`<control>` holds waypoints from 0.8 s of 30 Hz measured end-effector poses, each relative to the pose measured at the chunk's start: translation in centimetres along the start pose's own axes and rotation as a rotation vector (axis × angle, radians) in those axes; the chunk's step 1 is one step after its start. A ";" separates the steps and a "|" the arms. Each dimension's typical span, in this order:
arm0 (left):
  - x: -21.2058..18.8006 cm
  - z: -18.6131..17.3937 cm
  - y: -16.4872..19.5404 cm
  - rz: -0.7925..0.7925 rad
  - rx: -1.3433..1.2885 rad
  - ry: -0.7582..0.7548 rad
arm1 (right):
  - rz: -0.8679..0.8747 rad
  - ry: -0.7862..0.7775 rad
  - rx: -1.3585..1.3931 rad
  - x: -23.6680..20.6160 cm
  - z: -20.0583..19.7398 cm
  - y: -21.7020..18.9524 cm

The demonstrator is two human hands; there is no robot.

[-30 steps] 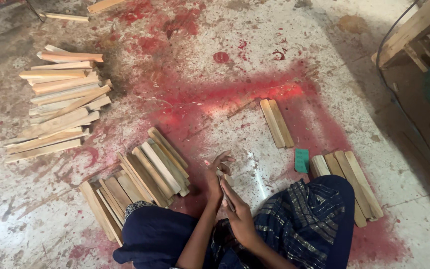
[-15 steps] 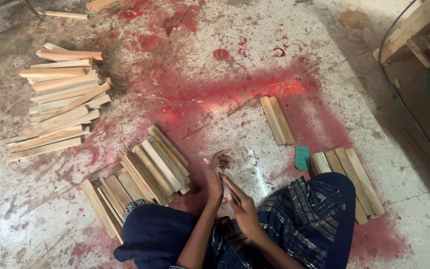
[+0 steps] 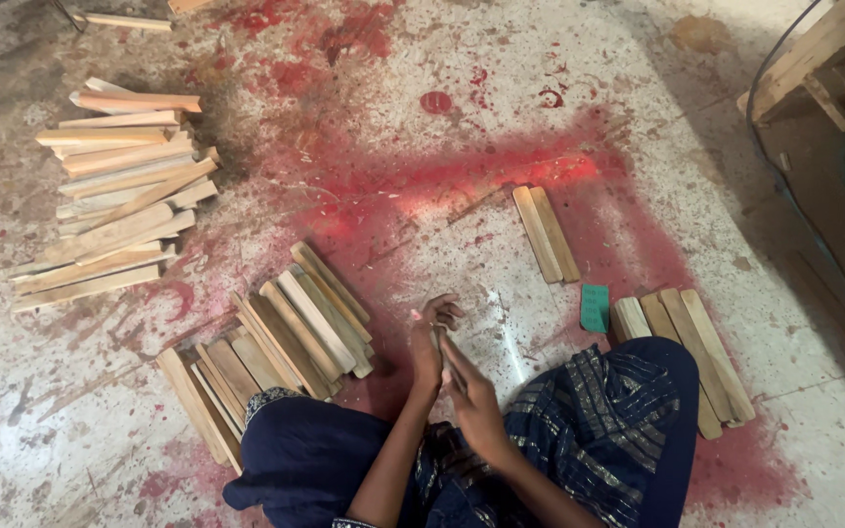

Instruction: The person sits on the floor and sands small wooden sticks and strips by hand using green abrasive pads, working one piece at a time and placing finished pieces onto piles beside them.

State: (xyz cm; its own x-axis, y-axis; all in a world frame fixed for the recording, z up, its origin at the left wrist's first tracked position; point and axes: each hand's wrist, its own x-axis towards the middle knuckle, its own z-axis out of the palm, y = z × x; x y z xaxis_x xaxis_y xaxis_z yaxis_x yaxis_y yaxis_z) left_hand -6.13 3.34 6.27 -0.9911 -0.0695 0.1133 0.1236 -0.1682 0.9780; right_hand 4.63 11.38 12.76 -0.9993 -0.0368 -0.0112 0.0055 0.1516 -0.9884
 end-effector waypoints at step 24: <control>-0.4 -0.7 -0.1 0.009 0.064 -0.071 | -0.267 0.012 -0.398 0.0 -0.2 -0.5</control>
State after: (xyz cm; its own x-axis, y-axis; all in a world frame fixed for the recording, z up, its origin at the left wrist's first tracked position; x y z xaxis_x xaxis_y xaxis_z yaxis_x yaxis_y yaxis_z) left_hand -5.73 2.73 6.00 -0.9912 -0.0003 0.1324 0.1317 -0.1046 0.9858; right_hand 4.61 11.53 13.32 -0.9642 -0.1148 0.2390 -0.2638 0.5051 -0.8218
